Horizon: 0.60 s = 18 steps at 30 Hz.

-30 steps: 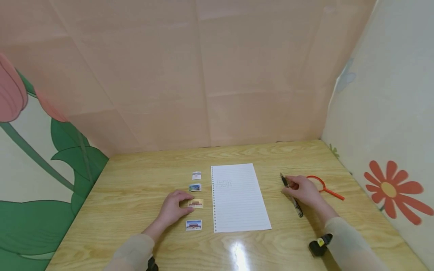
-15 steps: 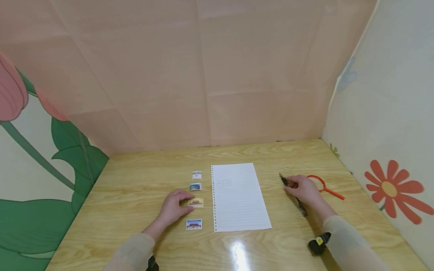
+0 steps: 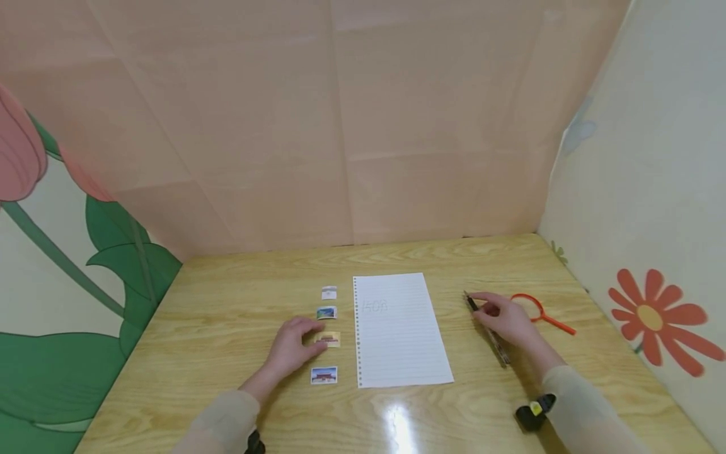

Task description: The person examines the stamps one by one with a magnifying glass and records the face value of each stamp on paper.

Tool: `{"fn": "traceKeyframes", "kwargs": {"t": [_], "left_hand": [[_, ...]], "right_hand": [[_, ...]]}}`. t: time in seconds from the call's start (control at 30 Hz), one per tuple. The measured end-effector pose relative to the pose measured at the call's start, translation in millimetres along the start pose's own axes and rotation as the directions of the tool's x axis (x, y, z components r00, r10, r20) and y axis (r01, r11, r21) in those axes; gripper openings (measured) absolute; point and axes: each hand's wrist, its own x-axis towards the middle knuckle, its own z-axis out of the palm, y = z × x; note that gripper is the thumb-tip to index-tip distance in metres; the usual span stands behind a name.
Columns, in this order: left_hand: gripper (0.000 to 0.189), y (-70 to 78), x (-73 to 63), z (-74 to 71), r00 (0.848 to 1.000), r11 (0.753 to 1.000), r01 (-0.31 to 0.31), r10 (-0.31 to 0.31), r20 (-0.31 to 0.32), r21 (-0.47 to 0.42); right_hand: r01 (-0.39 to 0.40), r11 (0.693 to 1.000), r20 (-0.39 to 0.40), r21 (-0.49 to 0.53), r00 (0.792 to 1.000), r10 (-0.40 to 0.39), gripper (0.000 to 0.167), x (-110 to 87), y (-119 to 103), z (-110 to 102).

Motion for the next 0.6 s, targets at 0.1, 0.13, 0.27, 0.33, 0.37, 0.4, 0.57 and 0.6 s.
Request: {"fn": "traceKeyframes", "kwargs": {"t": [0.1,0.13,0.27,0.33,0.37,0.4,0.57,0.6], "left_hand": [[0.036,9.3,-0.5,1.9,0.999,0.999,-0.036,0.036,-0.013,0.001],[0.036,12.5,-0.3,3.0,0.998,0.998,-0.055,0.055,-0.015,0.002],[0.034,30.0,0.1,10.0,0.990,0.990,-0.140,0.140,-0.013,-0.019],[0.033,39.3,0.6,16.4,0.983,0.983,-0.184,0.184,-0.004,-0.022],[0.033,44.3,0.8,20.1,0.980,0.980,-0.199,0.199,0.004,-0.024],[0.033,49.5,1.1,23.9,0.977,0.977,-0.213,0.213,0.013,-0.021],[0.039,73.3,2.7,44.4,0.965,0.969,-0.248,0.246,0.087,0.015],[0.041,77.2,3.0,47.9,0.961,0.965,-0.261,0.256,0.104,0.034]], "right_hand": [[0.002,0.997,0.025,0.073,1.000,-0.004,0.035,-0.8,-3,2],[0.006,0.995,0.033,0.100,0.999,-0.009,0.032,-0.9,-4,3],[0.003,0.977,0.067,0.212,0.998,-0.018,0.029,-0.3,-7,7],[-0.024,0.959,0.087,0.281,0.996,0.000,0.031,0.5,-9,8],[-0.043,0.946,0.096,0.321,0.995,0.012,0.032,1.2,-10,9],[-0.063,0.930,0.110,0.362,0.994,0.024,0.033,2.1,-10,10],[-0.141,0.814,0.173,0.563,0.984,0.051,0.038,7.4,-12,16],[-0.138,0.801,0.179,0.582,0.983,0.040,0.040,8.1,-13,18]]}}
